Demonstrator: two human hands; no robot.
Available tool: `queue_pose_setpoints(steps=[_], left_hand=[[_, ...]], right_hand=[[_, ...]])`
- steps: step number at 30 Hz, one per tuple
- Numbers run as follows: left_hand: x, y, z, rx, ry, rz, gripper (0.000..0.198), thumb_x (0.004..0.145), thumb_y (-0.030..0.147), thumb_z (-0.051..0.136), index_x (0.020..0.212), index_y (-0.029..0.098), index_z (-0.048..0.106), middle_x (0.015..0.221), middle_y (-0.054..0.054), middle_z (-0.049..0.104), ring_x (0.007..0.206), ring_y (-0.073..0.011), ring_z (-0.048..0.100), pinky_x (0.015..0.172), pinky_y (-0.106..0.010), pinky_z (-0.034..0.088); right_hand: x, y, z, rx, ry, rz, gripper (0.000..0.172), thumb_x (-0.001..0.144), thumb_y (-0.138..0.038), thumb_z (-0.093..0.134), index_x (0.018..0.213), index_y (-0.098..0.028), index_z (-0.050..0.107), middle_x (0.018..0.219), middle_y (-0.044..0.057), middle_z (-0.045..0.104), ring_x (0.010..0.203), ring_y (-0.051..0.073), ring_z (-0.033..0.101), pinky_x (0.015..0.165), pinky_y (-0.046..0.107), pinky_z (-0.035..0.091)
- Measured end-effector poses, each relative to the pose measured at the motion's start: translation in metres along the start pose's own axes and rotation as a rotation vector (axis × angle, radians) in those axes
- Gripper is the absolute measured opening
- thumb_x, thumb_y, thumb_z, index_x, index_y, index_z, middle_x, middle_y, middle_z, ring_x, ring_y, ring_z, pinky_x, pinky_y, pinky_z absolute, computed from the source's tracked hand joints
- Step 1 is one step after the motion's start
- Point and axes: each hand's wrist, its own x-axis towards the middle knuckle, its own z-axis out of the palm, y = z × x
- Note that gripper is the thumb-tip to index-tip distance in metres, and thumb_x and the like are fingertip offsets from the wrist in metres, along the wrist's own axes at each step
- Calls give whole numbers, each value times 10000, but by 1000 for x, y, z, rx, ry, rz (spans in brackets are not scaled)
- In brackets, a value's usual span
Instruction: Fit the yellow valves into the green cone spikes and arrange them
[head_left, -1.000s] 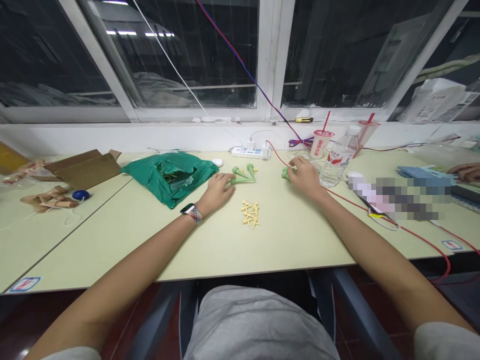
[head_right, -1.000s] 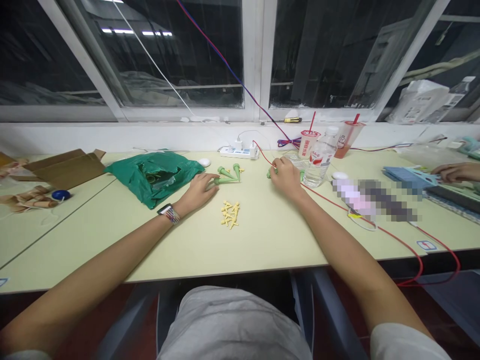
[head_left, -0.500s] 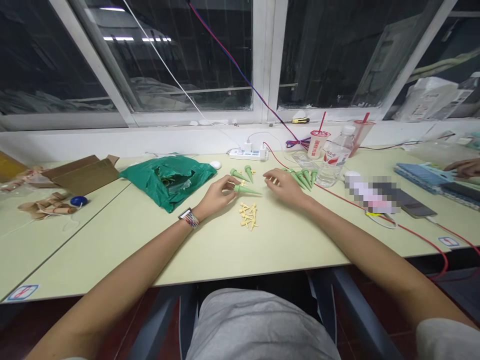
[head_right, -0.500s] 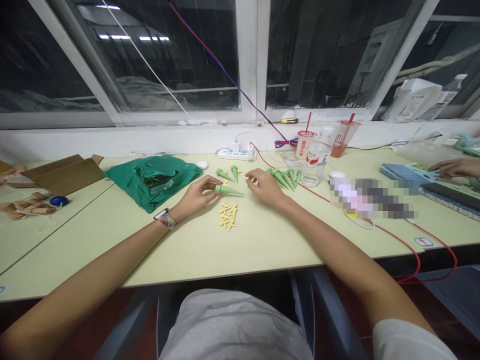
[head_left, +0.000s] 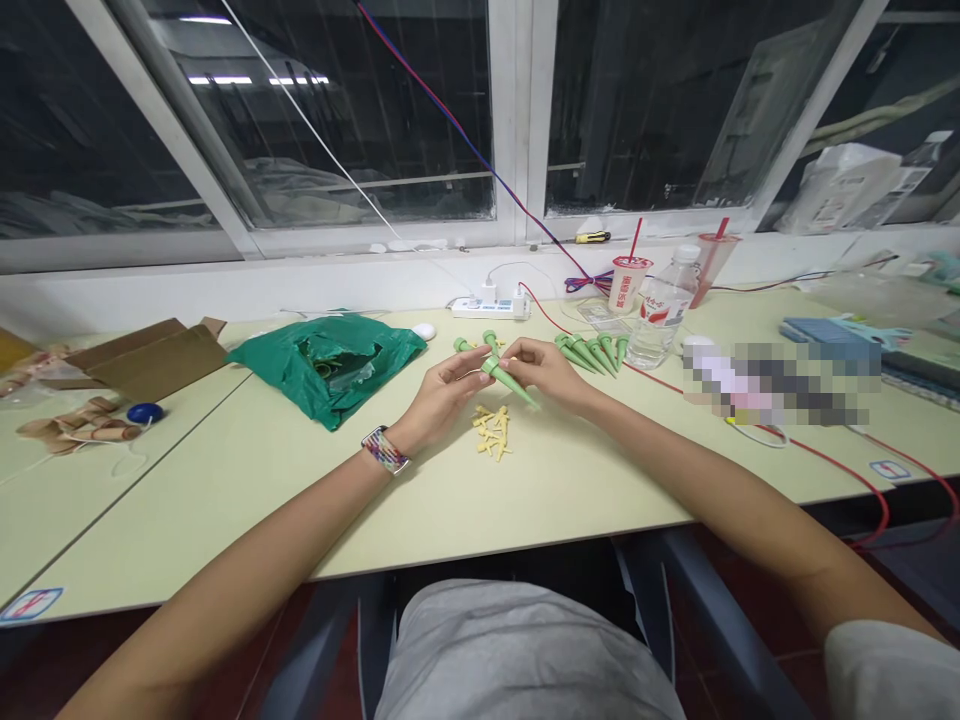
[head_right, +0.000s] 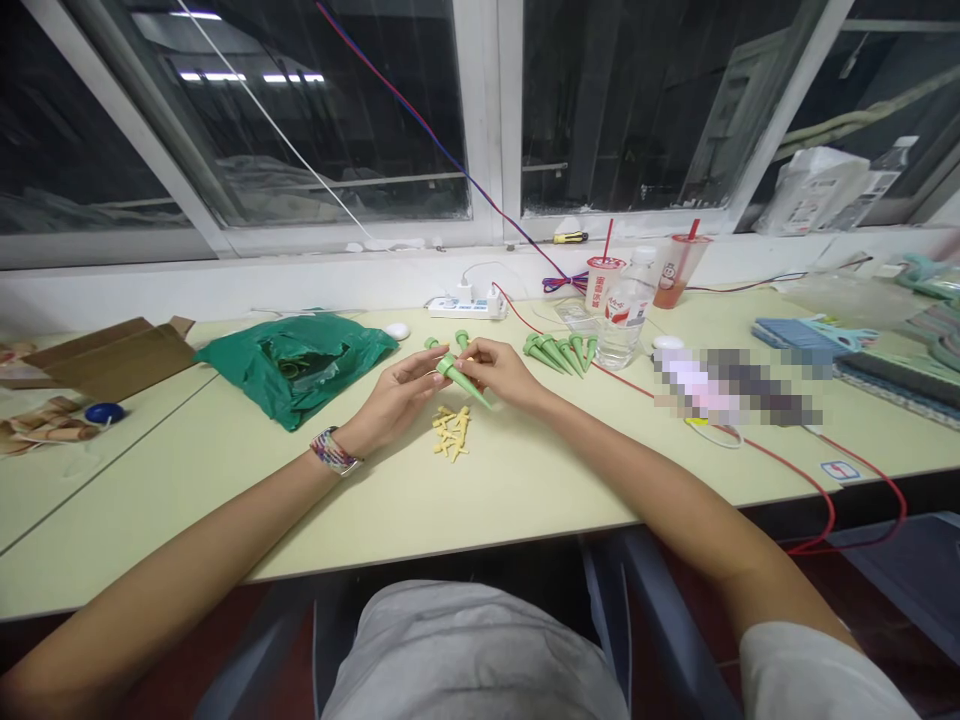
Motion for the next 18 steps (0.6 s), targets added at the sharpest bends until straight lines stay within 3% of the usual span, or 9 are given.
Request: queue_pose_setpoints(steps=[5,9,18], left_hand=[[-4,0,7,-134,-24,-86,439,818,322,881,1223,216,748,1092,-85,787,1009,-222,755,1040,-439,578],[-7,3,12,-121,-12,-76,448,803,309,894,1221,216,763,1056,-71,776,948,-199,739,921,-369,591],[-6,15,6,318,54,151,441,807,340,875,1221,205,801,724,-17,672,682,-156,611,663,-306,508]], right_hand=[[0,8,6,73,81,6,543,687,-655,865,849,-178,663,675,0,672,589,135,615,556,274,544],[-2,10,13,47,73,-40,512,736,-635,843,878,-169,684,644,-2,667,576,138,625,548,271,556],[-2,-5,8,36,-8,-59,455,735,-567,868,834,-172,665,679,-6,667,570,123,620,543,273,571]])
